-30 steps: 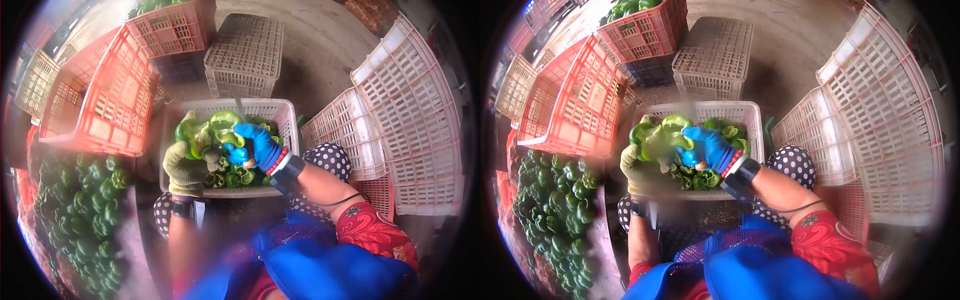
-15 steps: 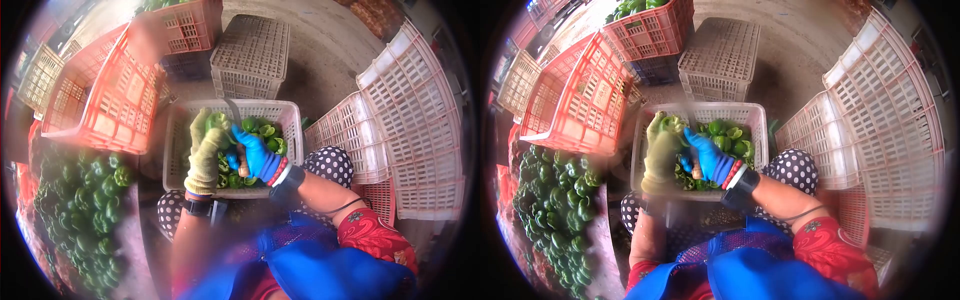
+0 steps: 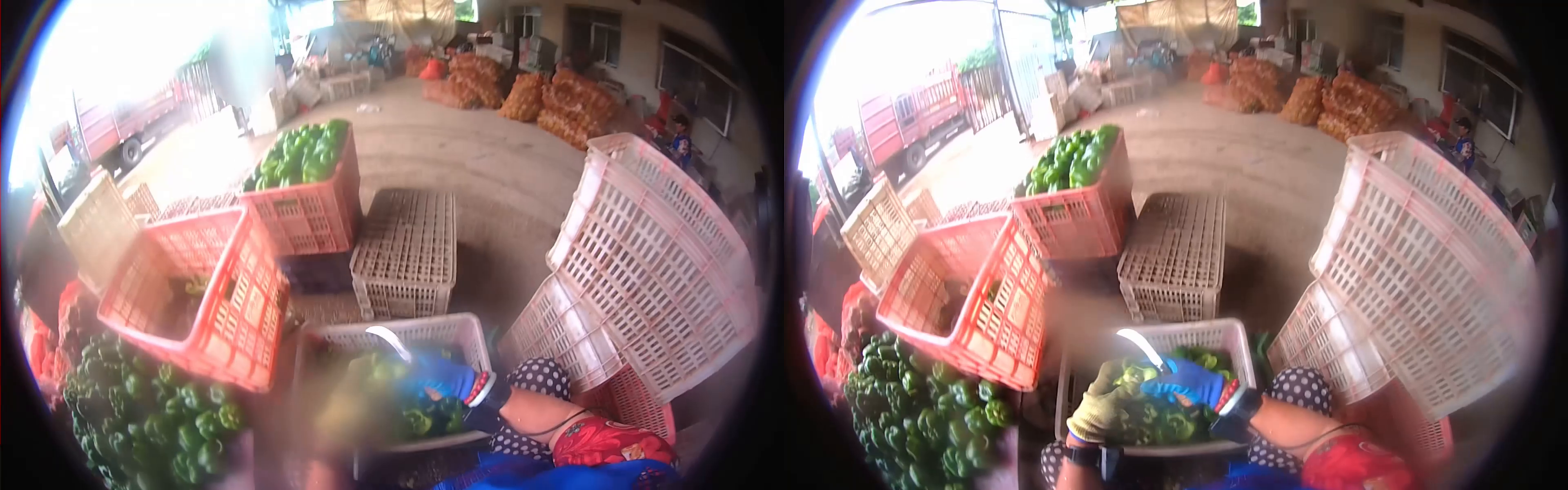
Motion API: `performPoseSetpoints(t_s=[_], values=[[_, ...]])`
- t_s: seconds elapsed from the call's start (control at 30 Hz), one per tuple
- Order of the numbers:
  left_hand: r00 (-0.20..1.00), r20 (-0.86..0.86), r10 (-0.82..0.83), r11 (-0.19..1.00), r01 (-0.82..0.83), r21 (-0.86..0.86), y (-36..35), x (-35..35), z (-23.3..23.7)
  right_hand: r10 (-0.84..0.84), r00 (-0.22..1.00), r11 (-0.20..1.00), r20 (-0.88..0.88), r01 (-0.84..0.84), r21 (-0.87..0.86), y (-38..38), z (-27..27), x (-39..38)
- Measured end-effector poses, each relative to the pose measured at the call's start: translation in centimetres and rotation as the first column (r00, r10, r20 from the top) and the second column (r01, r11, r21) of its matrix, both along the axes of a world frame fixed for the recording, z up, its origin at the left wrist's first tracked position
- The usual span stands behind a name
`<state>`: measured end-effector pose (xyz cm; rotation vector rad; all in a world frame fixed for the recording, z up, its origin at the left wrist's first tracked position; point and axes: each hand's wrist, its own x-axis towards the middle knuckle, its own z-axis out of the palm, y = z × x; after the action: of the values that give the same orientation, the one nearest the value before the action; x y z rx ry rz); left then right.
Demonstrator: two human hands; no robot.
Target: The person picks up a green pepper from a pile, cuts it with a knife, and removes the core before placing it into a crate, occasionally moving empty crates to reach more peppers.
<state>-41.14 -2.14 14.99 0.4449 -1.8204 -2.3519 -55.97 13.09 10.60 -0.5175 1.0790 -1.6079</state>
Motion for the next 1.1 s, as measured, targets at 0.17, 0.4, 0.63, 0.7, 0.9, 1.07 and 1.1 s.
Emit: performPoseSetpoints(t_s=[0.17,0.4,0.63,0.7,0.9,1.07,1.1], values=[[0.983,0.019,0.183,0.983,-0.183,-0.035,1.9,-0.7,0.0,-0.080,0.974,0.994,0.211,0.061,0.094,0.0,1.2,1.7],[0.996,-0.034,0.079,0.766,-0.082,-0.638,0.5,0.4,1.4,-0.033,0.827,0.990,-0.561,-0.051,-0.135,-0.3,0.2,0.2],[0.999,-0.045,-0.012,0.868,-0.012,-0.496,-0.9,0.8,-1.3,-0.040,0.706,0.999,-0.707,0.012,-0.044,-0.4,0.3,0.2],[1.000,-0.006,-0.001,0.937,-0.001,-0.349,-0.3,0.8,-0.2,0.184,0.751,0.970,-0.635,-0.034,0.241,-0.2,2.0,0.0],[0.999,0.014,-0.037,0.905,0.039,-0.423,-1.2,1.2,-2.1,0.177,0.935,0.980,-0.306,-0.139,0.144,0.4,2.1,1.0],[0.991,-0.038,-0.130,0.978,0.122,-0.171,-1.7,2.0,-4.4,0.150,0.984,0.985,-0.092,-0.141,0.102,1.0,1.6,1.3],[0.994,-0.004,-0.111,0.993,0.111,-0.037,-1.2,1.6,-2.3,0.123,0.989,0.988,-0.083,-0.115,0.100,0.6,1.0,1.4]])
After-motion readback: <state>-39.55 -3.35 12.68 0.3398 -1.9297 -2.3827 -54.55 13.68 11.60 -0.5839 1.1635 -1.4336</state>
